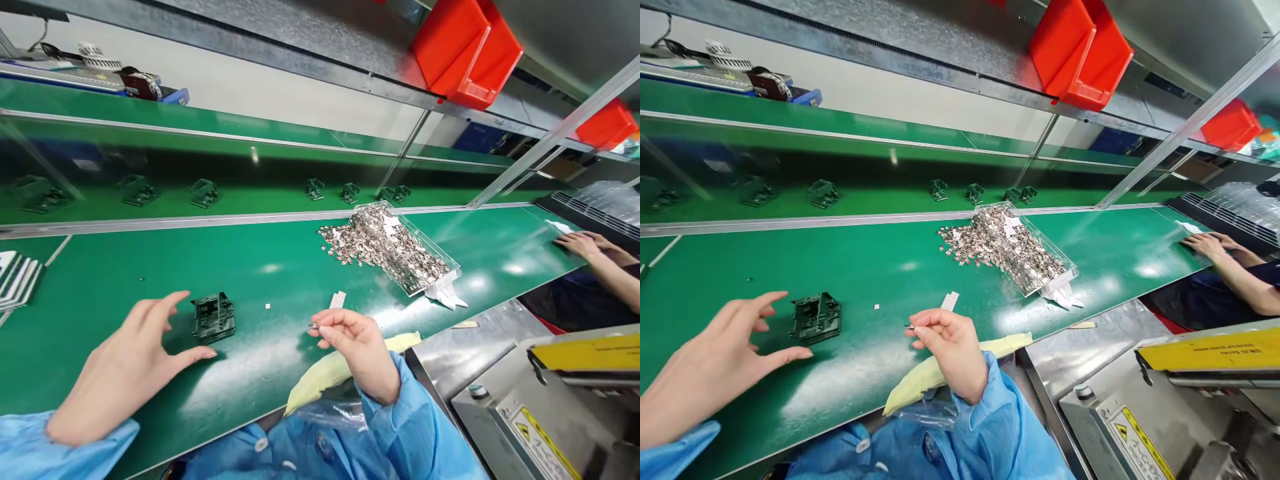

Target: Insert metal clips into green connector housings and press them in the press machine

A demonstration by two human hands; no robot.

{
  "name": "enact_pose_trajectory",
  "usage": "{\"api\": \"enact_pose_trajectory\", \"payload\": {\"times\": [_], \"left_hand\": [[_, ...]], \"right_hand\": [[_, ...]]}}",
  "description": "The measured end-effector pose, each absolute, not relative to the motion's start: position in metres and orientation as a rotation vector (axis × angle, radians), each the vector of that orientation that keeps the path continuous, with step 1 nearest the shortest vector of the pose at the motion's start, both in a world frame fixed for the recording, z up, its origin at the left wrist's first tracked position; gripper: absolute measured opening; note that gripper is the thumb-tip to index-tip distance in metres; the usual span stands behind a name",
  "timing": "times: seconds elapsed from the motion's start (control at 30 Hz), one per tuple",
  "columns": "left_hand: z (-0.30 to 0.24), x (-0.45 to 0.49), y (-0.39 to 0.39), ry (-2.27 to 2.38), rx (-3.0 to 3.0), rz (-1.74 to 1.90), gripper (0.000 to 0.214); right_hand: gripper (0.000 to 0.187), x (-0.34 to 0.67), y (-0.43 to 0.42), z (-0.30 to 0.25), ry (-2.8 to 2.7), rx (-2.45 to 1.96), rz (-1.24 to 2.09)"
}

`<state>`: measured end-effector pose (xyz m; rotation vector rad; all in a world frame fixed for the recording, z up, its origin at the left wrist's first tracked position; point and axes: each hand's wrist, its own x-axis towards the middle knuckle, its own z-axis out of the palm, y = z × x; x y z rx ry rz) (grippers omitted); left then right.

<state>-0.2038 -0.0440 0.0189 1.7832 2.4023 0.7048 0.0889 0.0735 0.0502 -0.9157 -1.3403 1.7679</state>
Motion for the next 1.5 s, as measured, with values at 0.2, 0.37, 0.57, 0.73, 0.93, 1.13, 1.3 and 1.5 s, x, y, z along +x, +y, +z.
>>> {"api": "enact_pose_trajectory", "payload": {"times": [0.2, 0.37, 0.57, 0.73, 0.93, 1.13, 1.3, 1.5], "left_hand": [[0.003, -0.232, -0.018, 2.069, 1.826, 0.568, 0.106], [-0.005, -0.220, -0.018, 1.984, 1.655, 0.865, 0.068], [0.004, -0.140, -0.022, 1.311, 1.145, 1.261, 0.062], [0.002, -0.093, -0.022, 1.067, 1.012, 1.273, 0.052], [-0.005, -0.087, -0.023, 1.060, 1.009, 1.224, 0.049], [-0.009, -0.082, -0.021, 0.966, 0.943, 1.332, 0.050], [-0.010, -0.081, -0.023, 0.933, 0.944, 1.365, 0.049], [-0.007, -0.081, -0.025, 1.044, 1.009, 1.392, 0.037]], "right_hand": [[0.013, 0.093, 0.044, 0.030, -1.245, -0.937, 1.661], [0.025, 0.092, 0.034, 0.022, -1.165, -1.084, 1.549], [0.009, 0.087, 0.017, 0.029, -1.260, -1.088, 1.478], [0.010, 0.075, 0.003, 0.030, -1.325, -1.092, 1.282], [0.023, 0.061, 0.001, 0.020, -1.273, -1.218, 1.241], [0.019, 0.046, -0.004, 0.015, -1.117, -1.171, 1.251], [0.021, 0.038, -0.009, 0.008, -1.064, -1.120, 1.181], [0.021, 0.034, -0.012, 0.001, -1.062, -1.140, 1.144]]}}
